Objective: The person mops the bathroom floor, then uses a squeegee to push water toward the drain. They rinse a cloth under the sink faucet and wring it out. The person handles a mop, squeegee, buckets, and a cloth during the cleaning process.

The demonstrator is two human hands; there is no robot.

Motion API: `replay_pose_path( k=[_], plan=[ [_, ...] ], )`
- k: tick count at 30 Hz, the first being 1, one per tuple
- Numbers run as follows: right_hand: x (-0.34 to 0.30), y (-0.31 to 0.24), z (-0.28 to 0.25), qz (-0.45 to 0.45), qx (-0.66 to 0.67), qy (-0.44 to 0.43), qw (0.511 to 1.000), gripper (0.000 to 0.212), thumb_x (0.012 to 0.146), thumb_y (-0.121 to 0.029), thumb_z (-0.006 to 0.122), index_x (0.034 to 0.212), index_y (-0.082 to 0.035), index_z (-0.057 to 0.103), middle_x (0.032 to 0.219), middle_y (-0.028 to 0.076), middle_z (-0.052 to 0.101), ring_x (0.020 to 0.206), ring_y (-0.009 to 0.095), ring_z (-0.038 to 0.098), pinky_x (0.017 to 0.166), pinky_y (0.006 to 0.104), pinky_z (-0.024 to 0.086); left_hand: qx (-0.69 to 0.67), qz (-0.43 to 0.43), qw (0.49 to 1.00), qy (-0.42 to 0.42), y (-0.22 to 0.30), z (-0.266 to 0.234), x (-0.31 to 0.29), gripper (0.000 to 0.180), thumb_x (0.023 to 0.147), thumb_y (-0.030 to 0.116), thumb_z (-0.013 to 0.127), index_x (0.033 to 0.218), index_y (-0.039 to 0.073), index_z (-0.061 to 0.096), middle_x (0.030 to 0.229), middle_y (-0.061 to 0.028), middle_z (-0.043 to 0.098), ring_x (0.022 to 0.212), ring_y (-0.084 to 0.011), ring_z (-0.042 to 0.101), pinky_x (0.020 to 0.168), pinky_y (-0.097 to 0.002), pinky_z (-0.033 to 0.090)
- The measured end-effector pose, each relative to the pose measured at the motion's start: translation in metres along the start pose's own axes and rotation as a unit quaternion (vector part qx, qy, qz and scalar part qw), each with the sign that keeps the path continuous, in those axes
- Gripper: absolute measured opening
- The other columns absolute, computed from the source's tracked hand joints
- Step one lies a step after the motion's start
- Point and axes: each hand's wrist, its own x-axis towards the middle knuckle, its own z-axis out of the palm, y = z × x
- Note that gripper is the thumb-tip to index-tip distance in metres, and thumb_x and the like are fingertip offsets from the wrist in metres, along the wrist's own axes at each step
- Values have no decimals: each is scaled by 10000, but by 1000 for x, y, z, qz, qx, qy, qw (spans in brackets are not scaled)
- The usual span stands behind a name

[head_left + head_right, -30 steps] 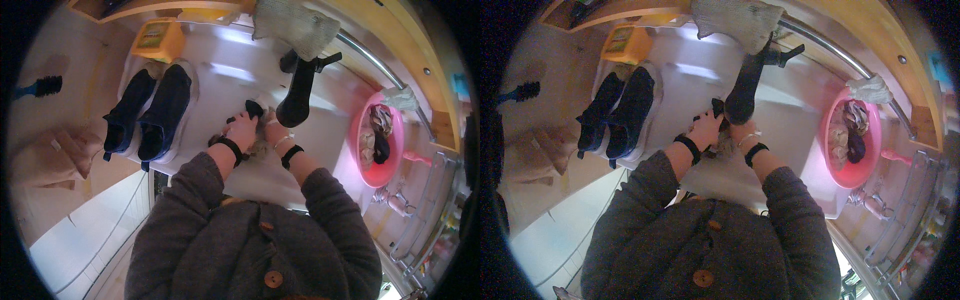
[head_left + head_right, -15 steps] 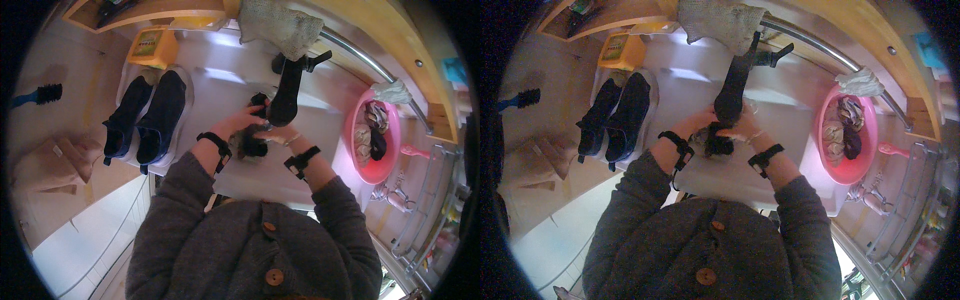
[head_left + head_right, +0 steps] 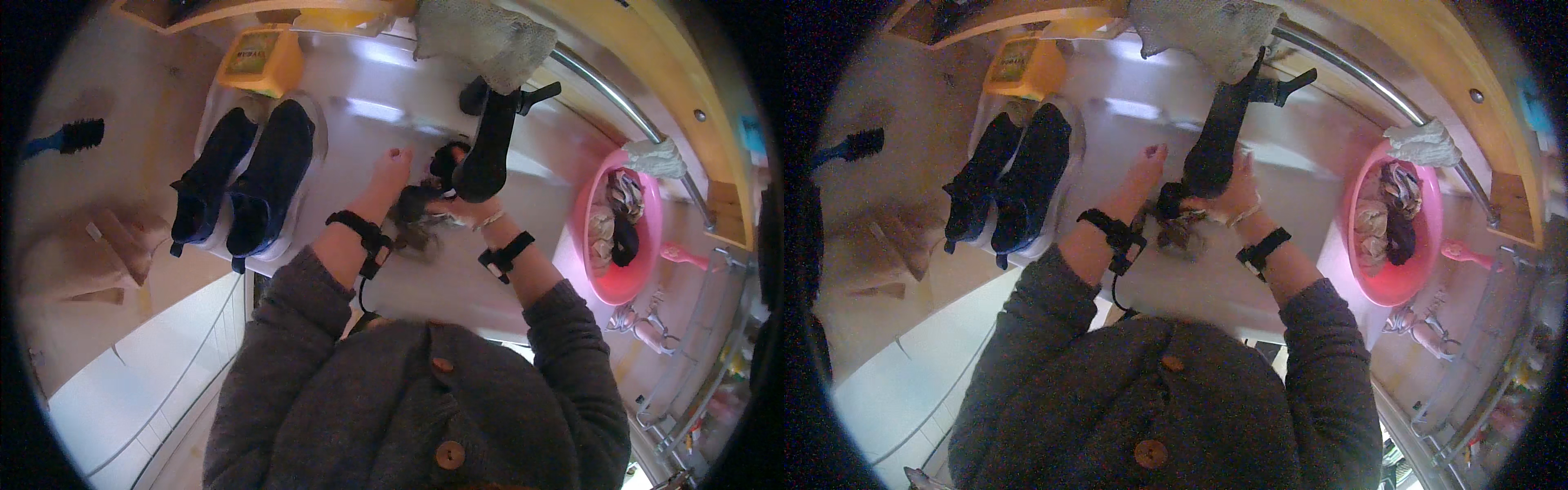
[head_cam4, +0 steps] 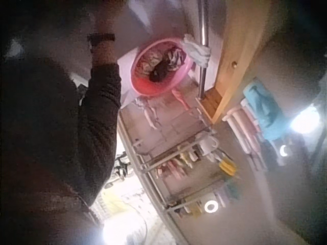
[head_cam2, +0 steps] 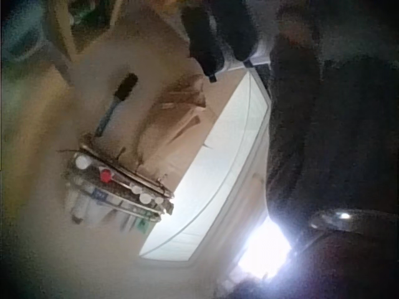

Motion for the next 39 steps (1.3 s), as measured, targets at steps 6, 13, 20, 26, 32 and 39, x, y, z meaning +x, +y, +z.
replay_pose_path(
  k=[6, 13, 20, 26, 32, 39],
  plan=[
    [-2, -30, 51, -128, -92, -92, 983, 870, 541, -458, 761, 1273, -102, 453, 1344, 189, 356, 1187, 353, 376, 946, 386, 362, 46, -206, 966, -147, -2, -7, -20, 659, 876, 551, 383, 1219, -6, 457, 1071, -133, 577, 985, -284, 558, 788, -407, 469],
    [43, 56, 45, 13, 289, -185, 939, 561, 785, -477, 546, 1264, -193, 477, 1258, 126, 483, 1221, 281, 376, 921, 458, 377, -62, 39, 996, 51, -19, -12, 34, 635, 865, 512, 439, 1274, 26, 415, 1134, -168, 548, 1091, -290, 495, 919, -416, 389],
    [-14, 10, 38, 84, -37, -40, 995, 599, 710, -458, 624, 1251, -233, 496, 1243, 105, 507, 1198, 311, 388, 909, 467, 371, 408, 124, 899, -96, -18, 62, 17, 701, 812, 579, 456, 1356, 155, 331, 1409, -153, 281, 1265, -396, 289, 1027, -485, 248],
    [4, -5, 24, -40, 102, -5, 994, 552, 642, -247, 664, 1170, -141, 543, 1223, 154, 504, 1143, 346, 458, 980, 371, 351, -68, -105, 991, -44, -7, 48, 27, 837, 723, 705, 469, 1340, 152, 349, 1333, -286, 327, 1233, -429, 330, 996, -502, 276],
    [-9, -1, 38, -73, 51, -53, 995, 717, 607, -229, 706, 1263, -135, 434, 1350, 204, 310, 1248, 400, 295, 1045, 463, 245, 483, 203, 852, 15, -22, 42, -13, 464, 902, 348, 410, 1244, 36, 450, 1307, -214, 383, 1178, -401, 377, 905, -583, 328],
    [21, 45, 55, 132, 400, -129, 898, 380, 820, -235, 545, 1186, -143, 498, 1235, 103, 460, 1121, 300, 439, 969, 386, 362, 367, 21, 929, -36, -2, 27, 36, 493, 844, 458, 476, 1200, 120, 523, 1290, -180, 409, 1210, -349, 355, 993, -515, 260]
  ],
)
